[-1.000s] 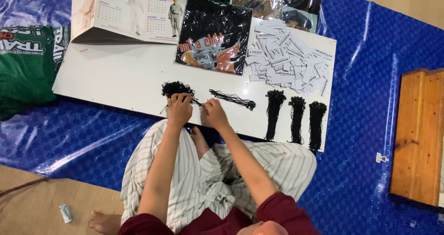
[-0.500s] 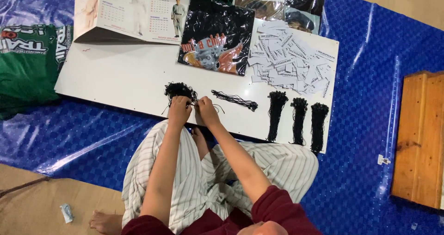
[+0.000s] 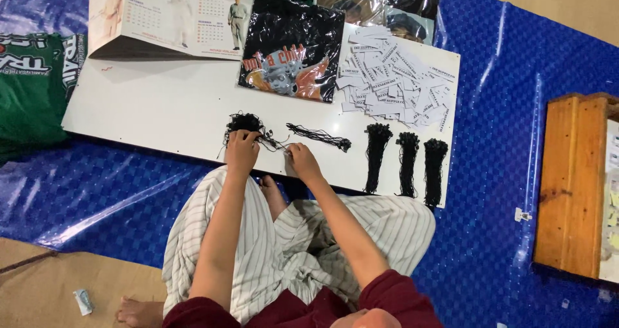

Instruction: Organizing and straightening black strings from a pile into neat rows on a board

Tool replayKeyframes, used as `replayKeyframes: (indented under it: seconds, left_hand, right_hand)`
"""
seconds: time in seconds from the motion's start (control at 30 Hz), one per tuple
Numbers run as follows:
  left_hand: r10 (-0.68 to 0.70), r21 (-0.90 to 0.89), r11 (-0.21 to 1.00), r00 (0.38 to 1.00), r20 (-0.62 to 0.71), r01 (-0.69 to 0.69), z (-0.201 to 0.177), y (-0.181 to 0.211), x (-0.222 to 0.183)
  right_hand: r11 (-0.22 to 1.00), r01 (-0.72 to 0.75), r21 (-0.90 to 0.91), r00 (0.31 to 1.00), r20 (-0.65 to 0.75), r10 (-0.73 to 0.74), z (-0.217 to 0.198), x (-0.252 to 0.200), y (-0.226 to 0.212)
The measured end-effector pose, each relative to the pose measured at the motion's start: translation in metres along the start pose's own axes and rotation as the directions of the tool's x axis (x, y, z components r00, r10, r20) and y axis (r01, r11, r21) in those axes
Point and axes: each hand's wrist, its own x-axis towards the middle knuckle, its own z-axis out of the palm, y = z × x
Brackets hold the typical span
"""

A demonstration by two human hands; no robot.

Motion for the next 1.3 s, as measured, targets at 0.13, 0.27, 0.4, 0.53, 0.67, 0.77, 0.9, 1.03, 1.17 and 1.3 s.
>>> replayKeyframes:
  seconds: [0.13, 0.27, 0.4, 0.53, 0.67, 0.77, 0.9, 1.03, 1.17, 1.3]
  left_hand:
    - [-0.033, 0.029, 0.999, 0.997, -0.072, 0.035, 0.016, -0.009, 0.001]
    - [-0.073, 0.067, 0.994, 0.988, -0.134, 0.082, 0.014, -0.008, 0.000]
    - [-0.154, 0.085, 0.983, 0.985, -0.073, 0.161, 0.014, -0.011, 0.003]
    - [-0.231, -0.011, 0.973, 0.972, 0.040, 0.231, -0.038, 0.025, 0.007]
    - [0.021, 0.097, 0.995, 0.994, 0.111, -0.032, -0.031, 0.025, 0.007]
    - [0.044, 0.047, 0.998, 0.999, -0.009, -0.044, -0.002, 0.003, 0.010]
    - [-0.332, -0.304, 0.909, 0.937, -0.111, 0.286, -0.015, -0.004, 0.027]
    - [-0.525, -0.492, 0.787, 0.824, -0.215, 0.373, 0.009, -0.036, 0.032]
    - [-0.595, -0.379, 0.792, 0.747, -0.297, 0.479, 0.001, -0.024, 0.023]
    - [-0.427, -0.268, 0.887, 0.887, -0.175, 0.375, -0.026, 0.022, 0.021]
  right_hand:
    - [0.991, -0.052, 0.121, 0.998, -0.024, 0.056, -0.026, -0.023, 0.003]
    - [0.959, -0.045, 0.279, 0.982, -0.164, 0.094, -0.038, -0.040, 0.021]
    - [0.939, -0.052, 0.340, 0.956, -0.254, 0.145, -0.048, -0.051, 0.044]
    - [0.923, -0.088, 0.375, 0.960, -0.216, 0.179, -0.064, -0.062, 0.034]
    - [0.890, -0.139, 0.435, 0.962, -0.156, 0.226, -0.069, -0.067, 0.022]
    - [0.882, -0.147, 0.447, 0.957, -0.161, 0.241, -0.068, -0.070, 0.028]
    - [0.853, -0.205, 0.480, 0.930, -0.177, 0.323, -0.078, -0.076, 0.039]
    - [0.841, -0.252, 0.478, 0.906, -0.190, 0.379, -0.089, -0.080, 0.047]
    - [0.842, -0.273, 0.465, 0.901, -0.184, 0.393, -0.094, -0.086, 0.046]
    - [0.857, -0.247, 0.452, 0.910, -0.196, 0.365, -0.099, -0.087, 0.039]
